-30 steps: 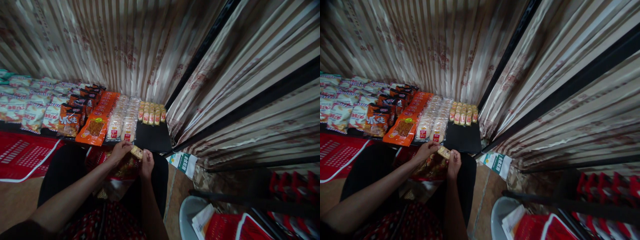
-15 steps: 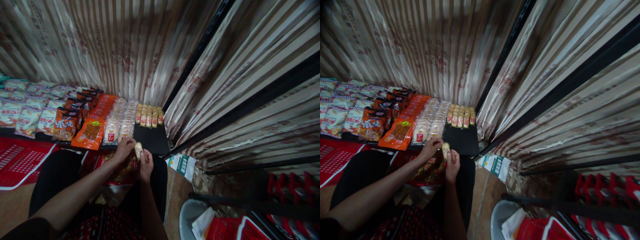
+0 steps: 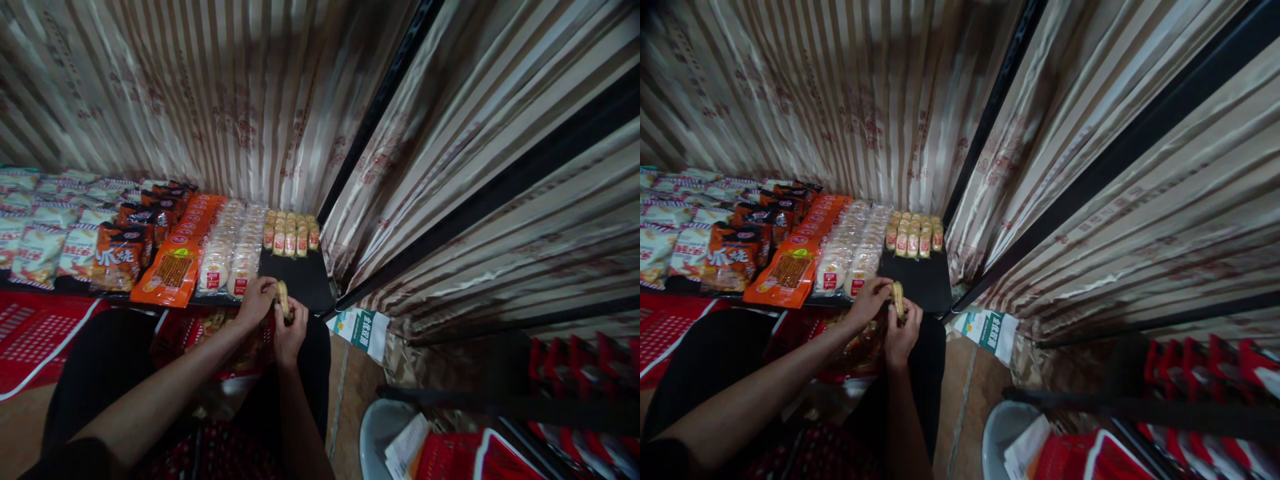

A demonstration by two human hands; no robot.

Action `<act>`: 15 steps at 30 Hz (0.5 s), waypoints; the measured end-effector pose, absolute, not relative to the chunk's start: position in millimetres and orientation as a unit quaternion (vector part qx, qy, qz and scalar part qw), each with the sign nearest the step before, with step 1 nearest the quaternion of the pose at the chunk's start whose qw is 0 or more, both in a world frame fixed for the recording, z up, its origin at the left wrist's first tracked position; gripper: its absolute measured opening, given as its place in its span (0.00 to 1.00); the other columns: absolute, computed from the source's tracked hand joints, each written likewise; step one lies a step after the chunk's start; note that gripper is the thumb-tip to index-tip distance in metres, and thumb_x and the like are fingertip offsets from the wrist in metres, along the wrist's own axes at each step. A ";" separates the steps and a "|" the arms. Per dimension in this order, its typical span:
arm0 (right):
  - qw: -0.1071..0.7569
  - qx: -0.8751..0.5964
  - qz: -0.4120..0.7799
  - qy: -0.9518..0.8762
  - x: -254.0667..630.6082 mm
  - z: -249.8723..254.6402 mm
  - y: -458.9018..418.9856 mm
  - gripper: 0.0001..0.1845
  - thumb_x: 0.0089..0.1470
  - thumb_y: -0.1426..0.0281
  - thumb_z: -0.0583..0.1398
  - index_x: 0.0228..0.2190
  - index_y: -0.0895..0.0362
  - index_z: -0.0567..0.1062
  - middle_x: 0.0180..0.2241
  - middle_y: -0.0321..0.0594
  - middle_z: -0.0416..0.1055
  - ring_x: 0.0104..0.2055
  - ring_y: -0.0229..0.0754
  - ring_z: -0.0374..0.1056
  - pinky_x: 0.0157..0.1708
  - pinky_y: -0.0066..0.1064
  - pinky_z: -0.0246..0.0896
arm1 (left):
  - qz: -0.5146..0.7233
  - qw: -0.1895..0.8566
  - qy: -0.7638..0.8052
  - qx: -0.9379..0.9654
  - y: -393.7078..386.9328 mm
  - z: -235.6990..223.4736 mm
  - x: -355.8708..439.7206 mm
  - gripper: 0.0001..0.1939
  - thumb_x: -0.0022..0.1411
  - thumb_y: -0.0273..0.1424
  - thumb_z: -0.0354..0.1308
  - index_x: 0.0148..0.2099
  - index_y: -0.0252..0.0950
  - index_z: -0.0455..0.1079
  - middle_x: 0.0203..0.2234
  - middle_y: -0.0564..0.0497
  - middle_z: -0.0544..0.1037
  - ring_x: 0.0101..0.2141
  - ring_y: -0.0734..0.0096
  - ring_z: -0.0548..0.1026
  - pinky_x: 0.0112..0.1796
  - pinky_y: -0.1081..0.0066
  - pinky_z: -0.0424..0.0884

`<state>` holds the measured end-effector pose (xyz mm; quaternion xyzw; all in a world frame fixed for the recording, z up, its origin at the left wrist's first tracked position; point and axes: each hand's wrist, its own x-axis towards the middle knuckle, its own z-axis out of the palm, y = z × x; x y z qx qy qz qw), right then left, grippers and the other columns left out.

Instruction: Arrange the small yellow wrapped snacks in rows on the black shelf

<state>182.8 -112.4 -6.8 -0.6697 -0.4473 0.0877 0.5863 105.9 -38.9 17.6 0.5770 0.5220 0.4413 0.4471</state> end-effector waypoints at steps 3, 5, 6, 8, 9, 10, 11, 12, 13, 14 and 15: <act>0.565 -0.677 0.081 -0.465 181.7 -10.7 -113.0 0.14 0.53 0.65 0.57 0.40 0.58 0.70 0.40 0.45 0.67 0.42 0.42 0.65 0.42 0.34 0.62 | 0.422 0.483 0.523 0.562 -40.6 23.1 107.3 0.10 0.54 0.29 0.53 0.38 0.35 0.72 0.32 0.48 0.76 0.34 0.69 0.74 0.39 0.68 0.70; 0.558 -0.678 0.081 -0.471 181.1 -13.7 -113.1 0.15 0.53 0.65 0.57 0.41 0.58 0.69 0.41 0.46 0.67 0.42 0.42 0.65 0.41 0.34 0.62 | 0.412 0.499 0.526 0.552 -42.2 27.3 108.6 0.12 0.54 0.29 0.53 0.40 0.34 0.72 0.34 0.48 0.76 0.35 0.69 0.74 0.39 0.69 0.70; 0.556 -0.678 0.081 -0.474 180.9 -14.9 -113.1 0.15 0.53 0.65 0.57 0.41 0.58 0.69 0.41 0.46 0.67 0.42 0.42 0.65 0.40 0.34 0.63 | 0.412 0.504 0.527 0.546 -43.0 28.9 109.5 0.12 0.53 0.29 0.53 0.40 0.33 0.71 0.34 0.47 0.76 0.35 0.70 0.74 0.39 0.69 0.69; 0.558 -0.674 0.081 -0.478 180.6 -16.5 -113.3 0.15 0.53 0.65 0.57 0.42 0.59 0.69 0.42 0.47 0.66 0.41 0.42 0.65 0.38 0.32 0.64 | 0.419 0.515 0.528 0.530 -44.4 30.5 111.9 0.13 0.52 0.29 0.54 0.41 0.33 0.70 0.34 0.48 0.76 0.35 0.71 0.73 0.39 0.70 0.69; 0.560 -0.670 0.083 -0.481 180.6 -16.8 -113.5 0.15 0.53 0.65 0.57 0.42 0.59 0.69 0.42 0.47 0.66 0.41 0.41 0.65 0.37 0.32 0.64 | 0.422 0.523 0.527 0.520 -44.9 30.3 113.3 0.13 0.52 0.29 0.55 0.42 0.32 0.70 0.33 0.48 0.76 0.35 0.71 0.73 0.39 0.71 0.69; 0.560 -0.664 0.083 -0.487 180.6 -16.8 -113.8 0.15 0.54 0.65 0.57 0.42 0.59 0.69 0.43 0.48 0.66 0.41 0.41 0.65 0.37 0.31 0.65 | 0.425 0.532 0.525 0.511 -45.2 29.7 114.7 0.14 0.51 0.29 0.55 0.42 0.32 0.70 0.33 0.48 0.75 0.34 0.72 0.73 0.38 0.71 0.69; 0.559 -0.658 0.081 -0.497 180.5 -16.6 -114.2 0.15 0.54 0.66 0.56 0.43 0.59 0.69 0.43 0.48 0.66 0.42 0.41 0.65 0.37 0.31 0.65 | 0.426 0.539 0.524 0.504 -45.3 28.6 116.0 0.15 0.51 0.28 0.56 0.43 0.31 0.69 0.32 0.48 0.75 0.34 0.72 0.73 0.37 0.72 0.69; 0.556 -0.652 0.074 -0.510 180.5 -16.2 -114.6 0.14 0.55 0.67 0.55 0.43 0.59 0.69 0.43 0.48 0.67 0.44 0.42 0.64 0.39 0.33 0.65 | 0.426 0.544 0.523 0.499 -45.3 27.3 117.2 0.15 0.50 0.28 0.57 0.43 0.31 0.69 0.32 0.48 0.75 0.33 0.72 0.73 0.36 0.72 0.69; 0.551 -0.646 0.065 -0.524 180.4 -15.7 -115.1 0.14 0.56 0.68 0.54 0.43 0.59 0.70 0.43 0.49 0.67 0.46 0.43 0.64 0.41 0.34 0.64 | 0.425 0.544 0.524 0.498 -45.2 26.0 118.3 0.16 0.50 0.28 0.57 0.43 0.31 0.69 0.32 0.49 0.75 0.33 0.73 0.73 0.36 0.73 0.69; 0.545 -0.642 0.056 -0.536 180.4 -15.1 -115.5 0.14 0.57 0.69 0.53 0.43 0.60 0.70 0.43 0.49 0.67 0.47 0.43 0.63 0.44 0.36 0.63 | 0.425 0.544 0.526 0.497 -45.2 24.7 119.3 0.16 0.50 0.28 0.57 0.43 0.32 0.69 0.31 0.49 0.75 0.32 0.73 0.72 0.35 0.73 0.68; 0.540 -0.639 0.049 -0.545 180.4 -14.8 -115.8 0.14 0.58 0.70 0.52 0.43 0.60 0.71 0.43 0.49 0.68 0.47 0.43 0.62 0.46 0.38 0.61 | 0.426 0.543 0.528 0.495 -45.1 23.7 120.0 0.16 0.50 0.28 0.57 0.43 0.32 0.68 0.31 0.50 0.75 0.31 0.73 0.72 0.34 0.73 0.68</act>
